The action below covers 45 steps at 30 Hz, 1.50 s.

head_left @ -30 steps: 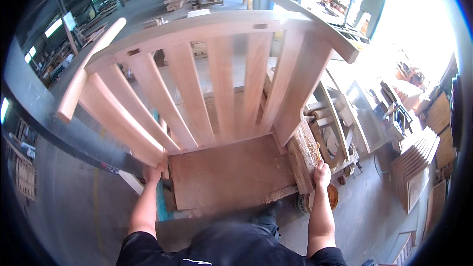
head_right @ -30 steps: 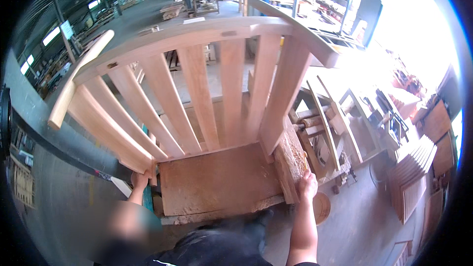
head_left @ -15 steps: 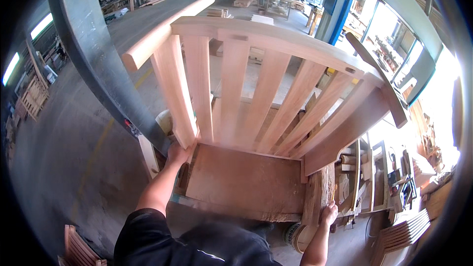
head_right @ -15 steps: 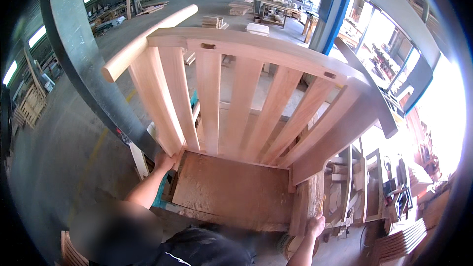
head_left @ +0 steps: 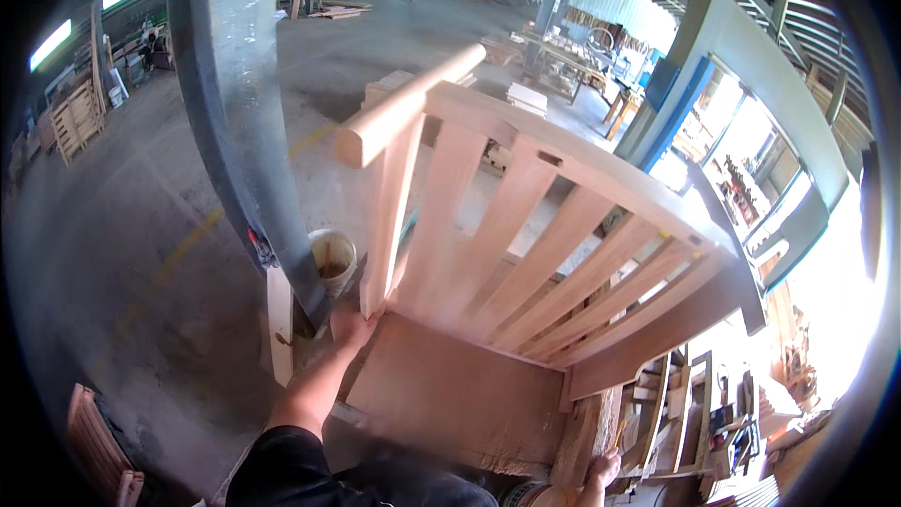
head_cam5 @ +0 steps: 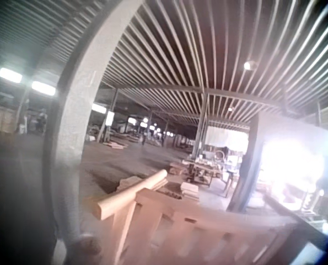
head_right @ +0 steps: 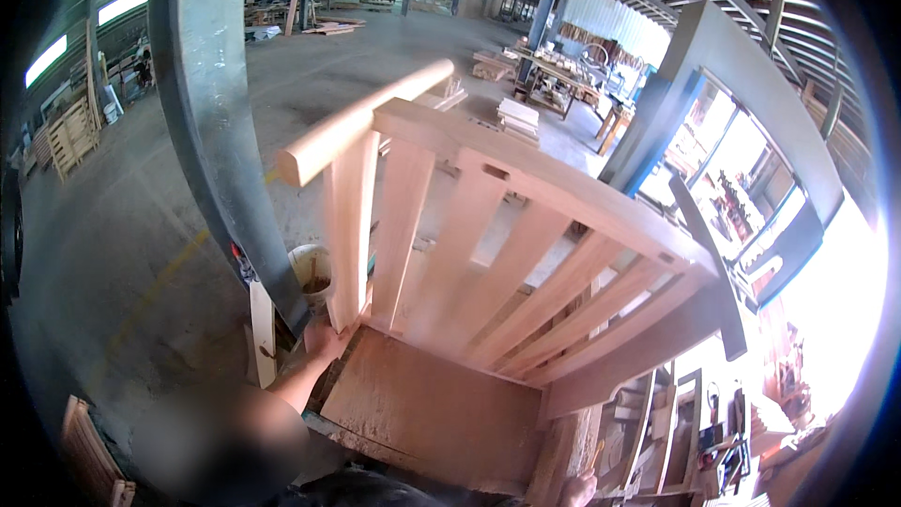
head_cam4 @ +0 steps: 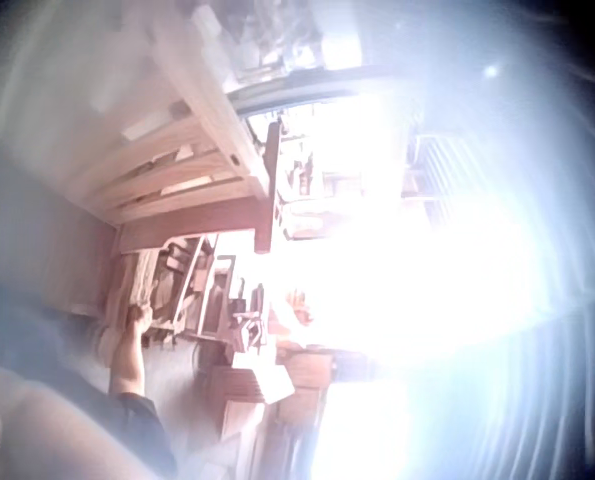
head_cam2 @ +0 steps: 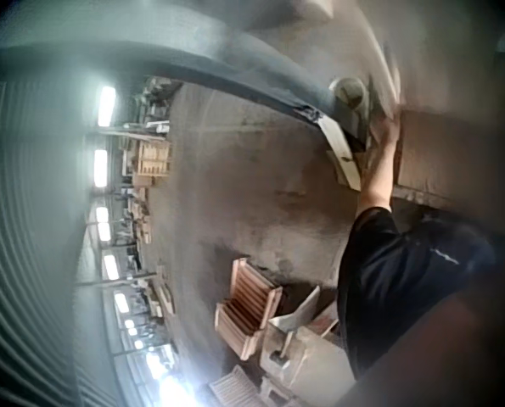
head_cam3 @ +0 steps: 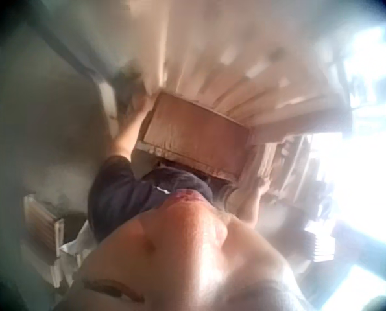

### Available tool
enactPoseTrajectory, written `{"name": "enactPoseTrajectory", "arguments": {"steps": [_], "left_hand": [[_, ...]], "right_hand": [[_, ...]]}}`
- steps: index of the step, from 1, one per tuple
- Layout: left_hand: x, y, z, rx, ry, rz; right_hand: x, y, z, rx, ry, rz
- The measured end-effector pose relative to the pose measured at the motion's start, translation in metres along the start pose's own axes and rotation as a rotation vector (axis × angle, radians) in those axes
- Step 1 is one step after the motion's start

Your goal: The person applies glue to wooden chair components, then assembles the chair by inserting slats into the frame and tapping them into place with a mallet. The person adjusts the chair on the workbench and continues securing the slats.

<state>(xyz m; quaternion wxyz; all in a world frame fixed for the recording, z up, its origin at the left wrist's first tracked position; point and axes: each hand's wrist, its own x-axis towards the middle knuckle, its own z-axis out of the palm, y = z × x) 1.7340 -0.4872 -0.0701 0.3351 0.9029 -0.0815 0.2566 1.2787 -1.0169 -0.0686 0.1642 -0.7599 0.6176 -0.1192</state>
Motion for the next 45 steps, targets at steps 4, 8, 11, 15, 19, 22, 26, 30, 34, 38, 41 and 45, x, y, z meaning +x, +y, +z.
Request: {"name": "enactPoseTrajectory", "arguments": {"steps": [4, 8, 11, 15, 19, 22, 26, 30, 34, 38, 41, 45], "left_hand": [[-0.002, -0.014, 0.001, 0.043, 0.018, 0.023], [0.005, 0.012, -0.023, 0.011, 0.009, 0.045], [0.005, 0.001, -0.02, 0.043, 0.04, 0.069], [0.002, -0.006, -0.014, 0.043, 0.03, 0.039], [0.001, -0.013, -0.003, 0.057, 0.065, 0.046], [-0.004, -0.011, 0.0, 0.089, 0.087, 0.085], [-0.012, -0.026, 0.032, 0.072, -0.081, -0.065], [-0.009, -0.02, 0.003, 0.066, -0.141, -0.069], [-0.018, -0.023, -0.003, -0.126, 0.085, -0.155], [-0.076, 0.032, -0.015, -0.344, -0.049, -0.339], [-0.117, 0.043, 0.046, -0.628, -0.238, -0.25], [-0.088, 0.136, 0.093, -1.475, -0.607, -1.029]], "right_hand": [[0.023, 0.021, 0.023, -0.11, 0.09, -0.092], [0.022, 0.017, 0.024, -0.143, 0.066, -0.033], [0.024, 0.004, 0.029, -0.157, 0.05, -0.027], [0.025, -0.001, 0.034, -0.166, 0.049, -0.011], [0.033, 0.002, 0.042, -0.167, 0.034, -0.002], [0.037, 0.031, 0.041, -0.191, 0.034, 0.007], [0.083, 0.099, 0.015, -0.325, 0.122, -0.09], [0.021, 0.024, 0.025, -0.067, -0.062, 0.192], [-0.001, -0.034, -0.008, 0.02, 0.278, -0.002], [-0.01, -0.098, -0.064, 0.393, 0.246, -0.307], [0.009, -0.224, -0.133, -0.373, 0.797, -1.139], [-0.003, -0.379, -0.234, 0.138, 0.626, -0.964]]}}
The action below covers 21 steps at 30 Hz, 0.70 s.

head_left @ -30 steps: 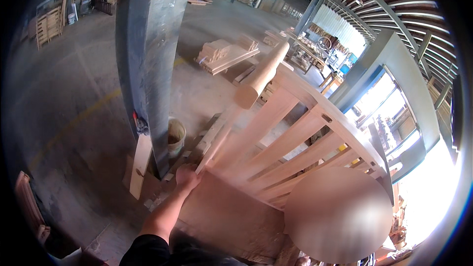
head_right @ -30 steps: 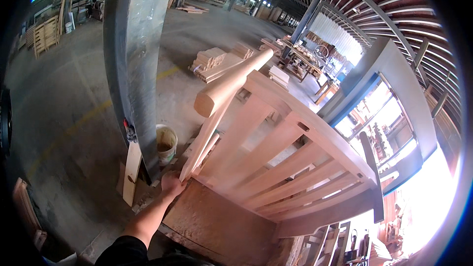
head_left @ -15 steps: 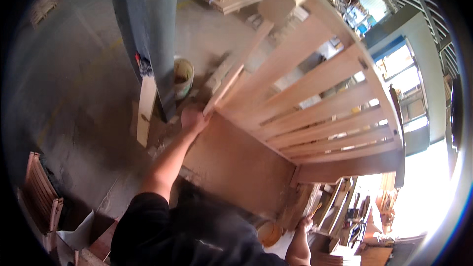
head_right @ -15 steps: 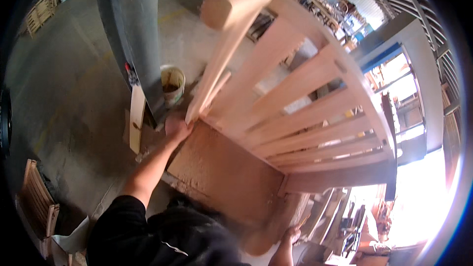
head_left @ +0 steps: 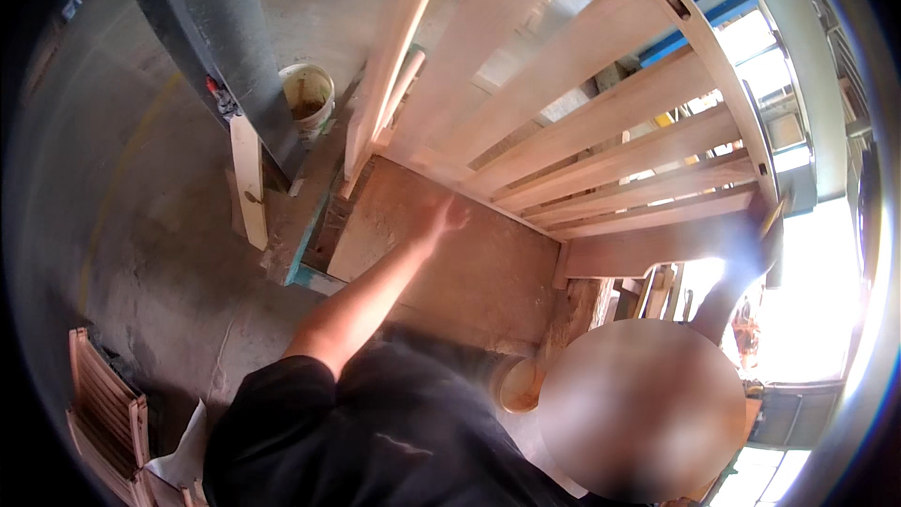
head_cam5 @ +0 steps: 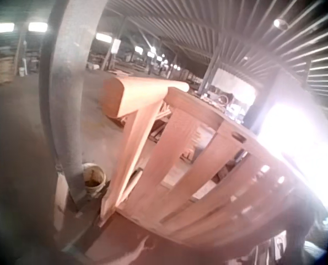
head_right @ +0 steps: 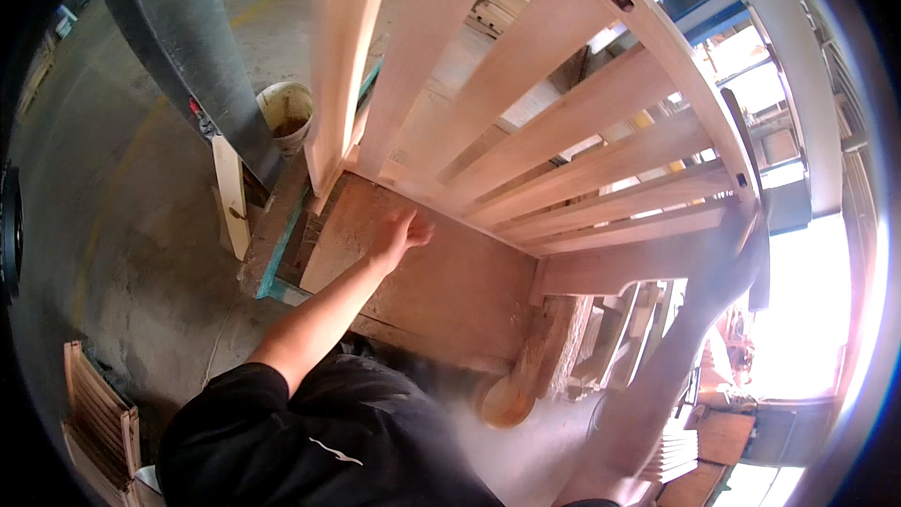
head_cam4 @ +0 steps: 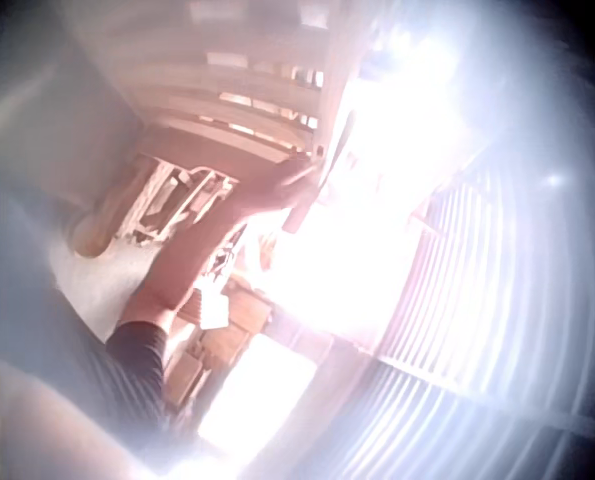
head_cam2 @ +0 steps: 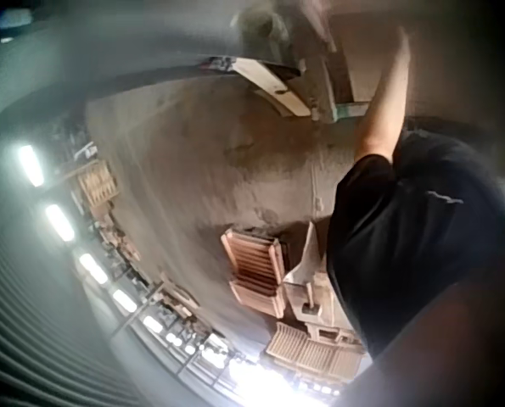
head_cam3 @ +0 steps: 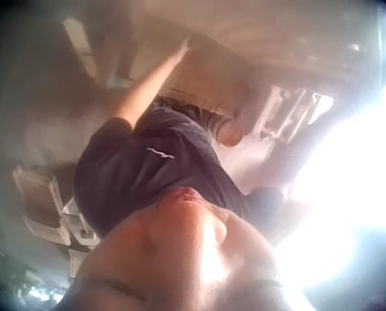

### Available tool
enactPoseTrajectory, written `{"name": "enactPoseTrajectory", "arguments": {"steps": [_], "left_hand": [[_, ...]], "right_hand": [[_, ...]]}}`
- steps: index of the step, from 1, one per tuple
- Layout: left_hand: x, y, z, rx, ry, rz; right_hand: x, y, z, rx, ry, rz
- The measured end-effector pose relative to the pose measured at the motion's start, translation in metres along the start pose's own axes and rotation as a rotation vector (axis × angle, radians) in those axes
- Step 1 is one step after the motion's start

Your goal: The person applies glue to wooden chair components, then assembles the chair by inserting slats into the frame and tapping them into place with a mallet. The person adjusts the chair on the workbench and continues securing the slats.

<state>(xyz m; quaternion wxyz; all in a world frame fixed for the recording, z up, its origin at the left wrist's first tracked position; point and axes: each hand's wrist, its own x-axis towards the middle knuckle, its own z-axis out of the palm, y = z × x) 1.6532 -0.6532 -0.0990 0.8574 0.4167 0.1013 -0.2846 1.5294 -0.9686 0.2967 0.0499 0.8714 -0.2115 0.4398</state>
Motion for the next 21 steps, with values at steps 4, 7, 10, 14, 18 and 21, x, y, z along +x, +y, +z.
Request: {"name": "enactPoseTrajectory", "arguments": {"steps": [4, 7, 10, 14, 18, 21], "left_hand": [[0.059, -0.025, 0.05, -0.724, -0.092, -0.276], [0.088, -0.055, 0.069, -0.922, -0.222, -0.342], [0.066, -0.05, 0.102, -1.023, -0.149, -0.448], [0.057, -0.075, 0.13, -1.219, 0.024, -0.596], [0.072, -0.085, 0.145, -1.234, -0.058, -0.447], [0.095, -0.087, 0.15, -1.335, 0.056, -0.295]], "right_hand": [[0.111, -0.112, 0.009, 0.156, -0.065, -0.581], [0.123, -0.178, 0.024, 0.256, -0.282, -0.779], [0.103, -0.206, 0.027, 0.129, -0.28, -0.593], [0.138, -0.222, 0.011, 0.131, -0.61, -0.639], [0.144, -0.226, 0.003, 0.132, -0.675, -0.819], [0.117, -0.229, 0.002, 0.288, -0.605, -0.73]]}}
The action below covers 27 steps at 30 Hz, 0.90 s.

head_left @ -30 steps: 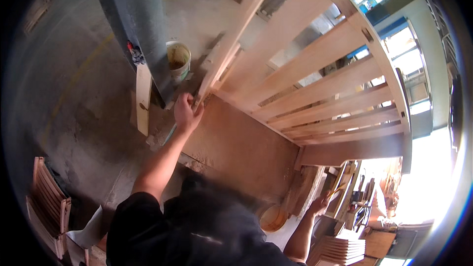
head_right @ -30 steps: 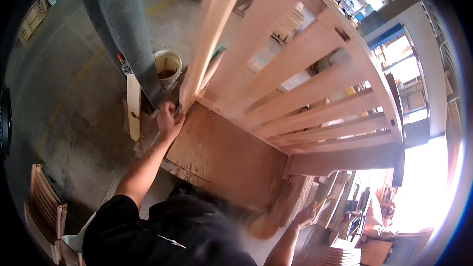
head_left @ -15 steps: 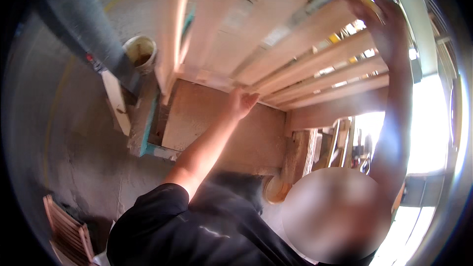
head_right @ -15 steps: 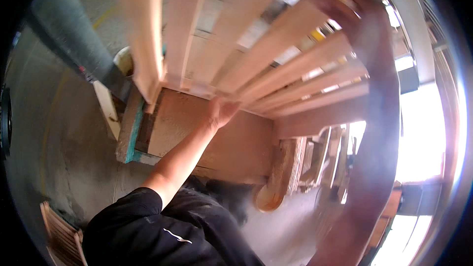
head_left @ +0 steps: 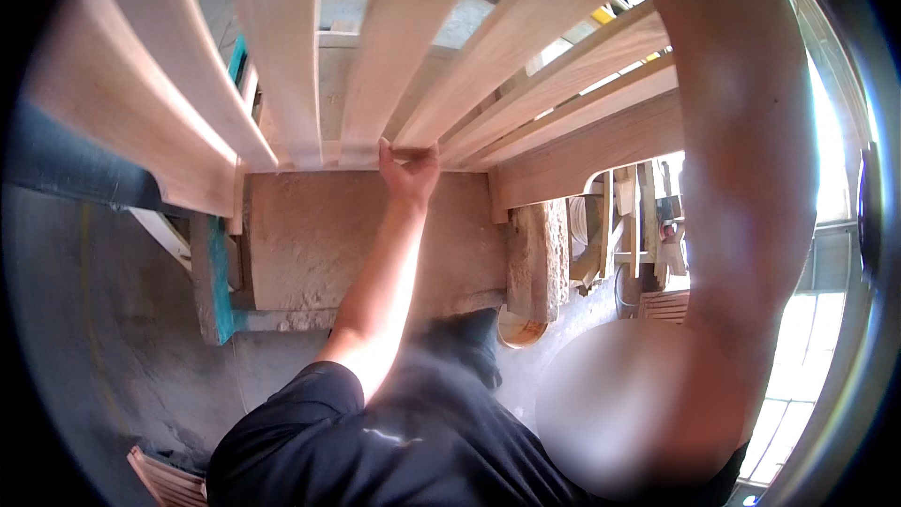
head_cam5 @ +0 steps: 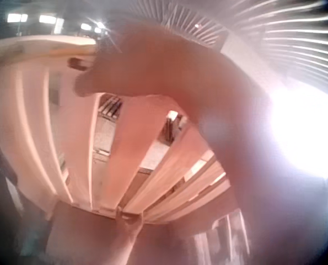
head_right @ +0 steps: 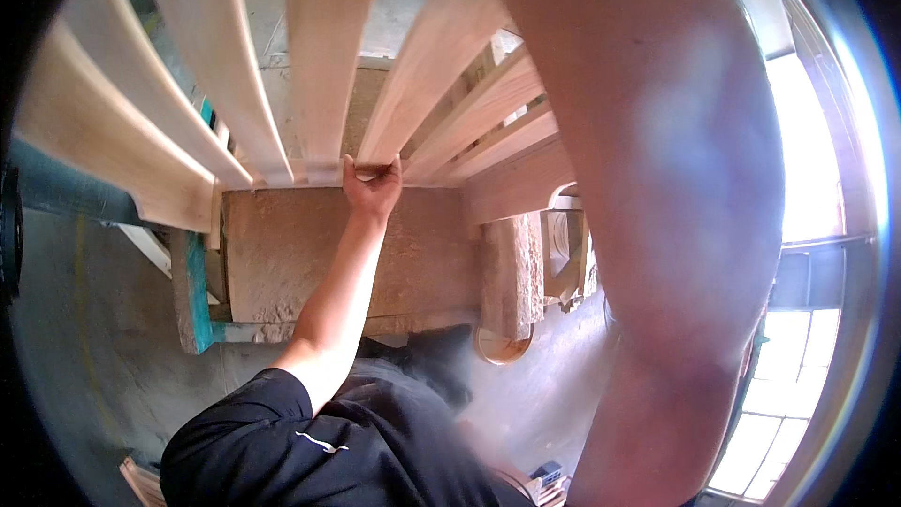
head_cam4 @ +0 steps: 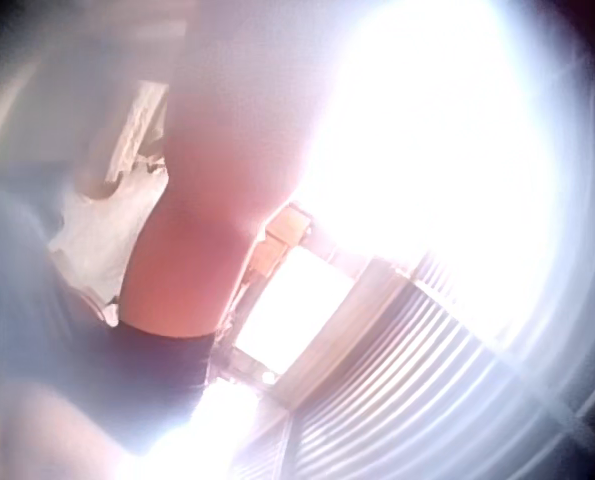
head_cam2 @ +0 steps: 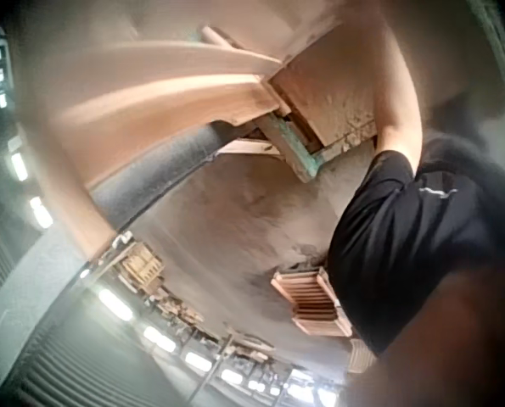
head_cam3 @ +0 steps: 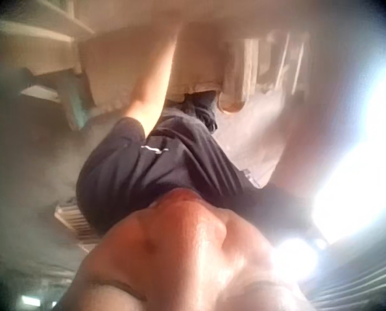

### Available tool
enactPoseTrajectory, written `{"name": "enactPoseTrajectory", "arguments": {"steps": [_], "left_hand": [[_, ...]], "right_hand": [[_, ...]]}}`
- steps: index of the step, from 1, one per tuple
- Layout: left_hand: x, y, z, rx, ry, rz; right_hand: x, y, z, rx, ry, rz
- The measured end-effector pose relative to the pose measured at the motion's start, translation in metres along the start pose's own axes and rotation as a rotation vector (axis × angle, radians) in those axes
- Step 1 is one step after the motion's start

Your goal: The person applies glue to wooden chair components, then assembles the chair by inserting slats into the frame and tapping them into place with a mallet. The person adjusts the chair on the workbench and continues securing the slats.

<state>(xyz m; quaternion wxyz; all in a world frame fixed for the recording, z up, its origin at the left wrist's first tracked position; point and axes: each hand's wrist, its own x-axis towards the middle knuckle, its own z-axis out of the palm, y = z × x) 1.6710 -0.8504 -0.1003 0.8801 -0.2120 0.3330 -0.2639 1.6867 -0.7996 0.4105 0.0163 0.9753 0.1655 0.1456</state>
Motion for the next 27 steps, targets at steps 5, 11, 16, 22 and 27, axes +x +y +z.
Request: {"name": "enactPoseTrajectory", "arguments": {"steps": [5, 11, 16, 22, 27], "left_hand": [[0.028, -0.031, 0.0, 0.184, 0.15, 0.082], [0.031, 0.003, -0.01, -0.02, -0.009, -0.26], [-0.056, -0.059, 0.086, 0.143, 0.239, 0.107], [-0.19, -0.092, 0.231, 0.38, -0.542, 0.205], [-0.253, -0.114, 0.313, 0.822, -0.73, 0.573]], "right_hand": [[-0.015, -0.014, 0.001, -0.475, -0.052, 0.155], [0.001, 0.018, -0.035, -0.207, -0.124, 0.133], [-0.066, 0.072, -0.101, 0.014, 0.197, 0.3], [-0.222, 0.104, -0.174, 0.441, 0.948, 0.287], [-0.334, 0.089, -0.087, 0.578, 1.445, 0.566]]}}
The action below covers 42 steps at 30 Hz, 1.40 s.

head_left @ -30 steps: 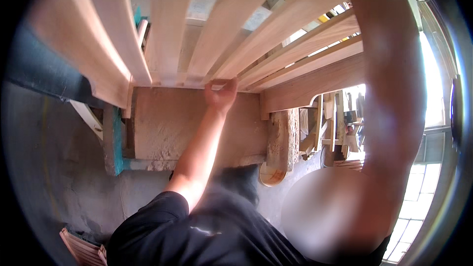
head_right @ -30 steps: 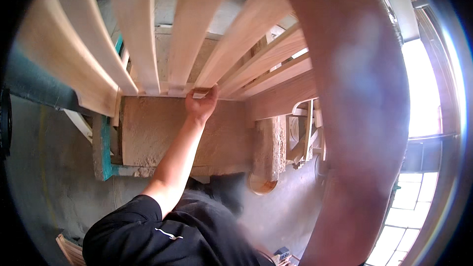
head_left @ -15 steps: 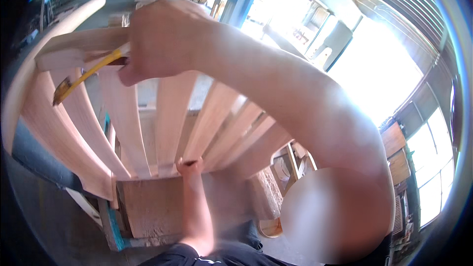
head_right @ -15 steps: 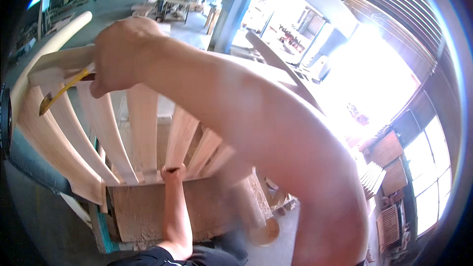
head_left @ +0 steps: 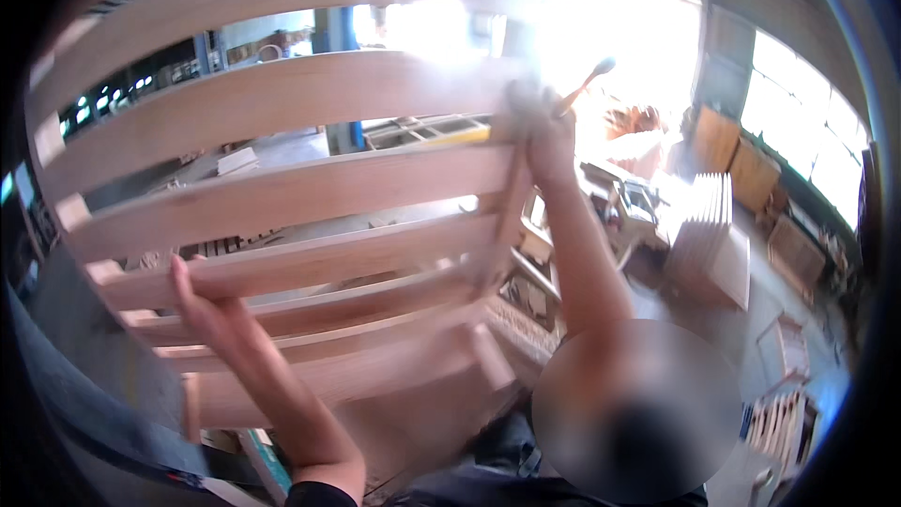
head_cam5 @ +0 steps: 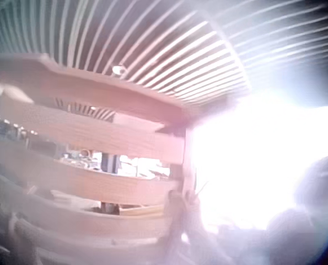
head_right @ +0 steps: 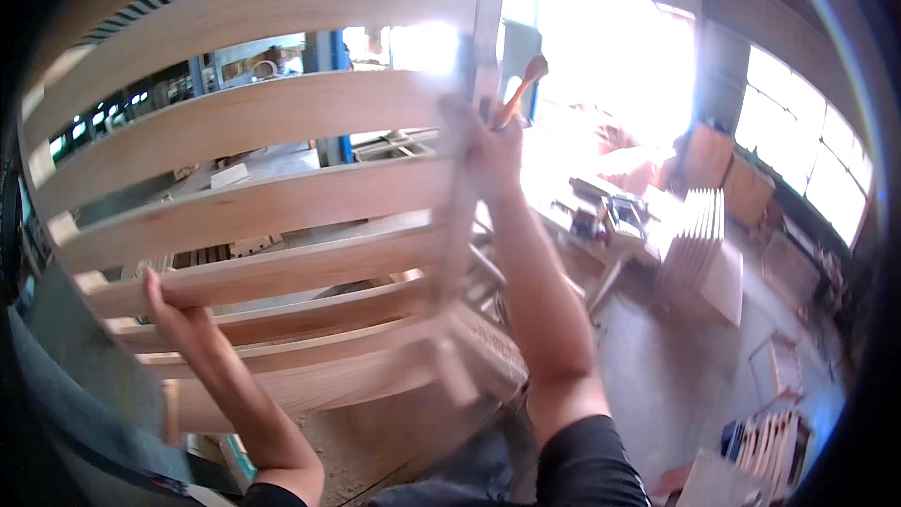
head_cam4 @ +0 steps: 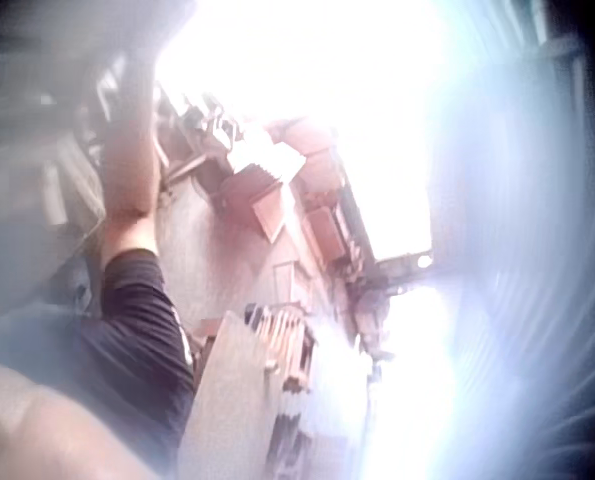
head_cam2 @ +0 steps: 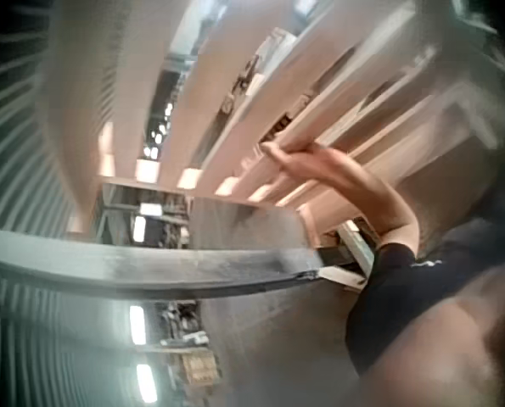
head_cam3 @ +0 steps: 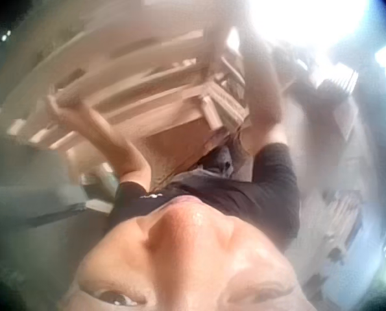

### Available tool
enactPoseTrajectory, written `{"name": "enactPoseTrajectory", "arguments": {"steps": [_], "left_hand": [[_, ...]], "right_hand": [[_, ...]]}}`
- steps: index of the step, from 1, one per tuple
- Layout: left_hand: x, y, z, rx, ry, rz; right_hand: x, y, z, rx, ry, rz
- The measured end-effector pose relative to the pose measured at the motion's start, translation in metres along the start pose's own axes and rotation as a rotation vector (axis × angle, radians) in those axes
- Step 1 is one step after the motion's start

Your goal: The person applies glue to wooden chair components, then assembles the chair by inserting slats into the frame and tapping them into place with a mallet. The person adjusts the chair on the workbench and continues securing the slats.

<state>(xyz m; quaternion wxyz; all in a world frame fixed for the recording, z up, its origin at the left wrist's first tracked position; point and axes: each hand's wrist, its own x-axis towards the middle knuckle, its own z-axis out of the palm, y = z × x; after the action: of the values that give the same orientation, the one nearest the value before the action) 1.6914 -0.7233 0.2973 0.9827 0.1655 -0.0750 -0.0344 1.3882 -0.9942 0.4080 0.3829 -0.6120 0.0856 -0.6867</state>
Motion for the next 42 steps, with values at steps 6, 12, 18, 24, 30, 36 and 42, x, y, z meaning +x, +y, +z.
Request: {"name": "enactPoseTrajectory", "arguments": {"steps": [6, 12, 18, 24, 30, 36, 42], "left_hand": [[-0.002, 0.089, 0.057, 0.441, -0.047, 0.434], [0.007, 0.086, 0.075, 0.747, -0.472, 0.637], [-0.014, 0.046, 0.052, 1.008, -0.497, 0.727], [-0.021, -0.006, 0.018, 1.212, -0.42, 0.689], [-0.024, -0.044, -0.011, 1.399, -0.267, 0.652], [0.002, -0.071, -0.052, 1.39, -0.343, 0.613], [0.024, -0.086, -0.084, 1.353, -0.355, 0.557]], "right_hand": [[-0.166, 0.088, 0.014, -0.068, 0.246, 0.588], [-0.286, 0.181, 0.041, 0.112, 0.349, 0.898], [-0.356, 0.197, 0.064, 0.212, 0.374, 1.343], [-0.417, 0.27, 0.06, 0.295, 0.352, 1.55], [-0.428, 0.324, 0.068, 0.24, 0.256, 1.686], [-0.444, 0.359, 0.073, 0.295, 0.244, 1.774], [-0.458, 0.389, 0.086, 0.307, 0.298, 1.788]]}}
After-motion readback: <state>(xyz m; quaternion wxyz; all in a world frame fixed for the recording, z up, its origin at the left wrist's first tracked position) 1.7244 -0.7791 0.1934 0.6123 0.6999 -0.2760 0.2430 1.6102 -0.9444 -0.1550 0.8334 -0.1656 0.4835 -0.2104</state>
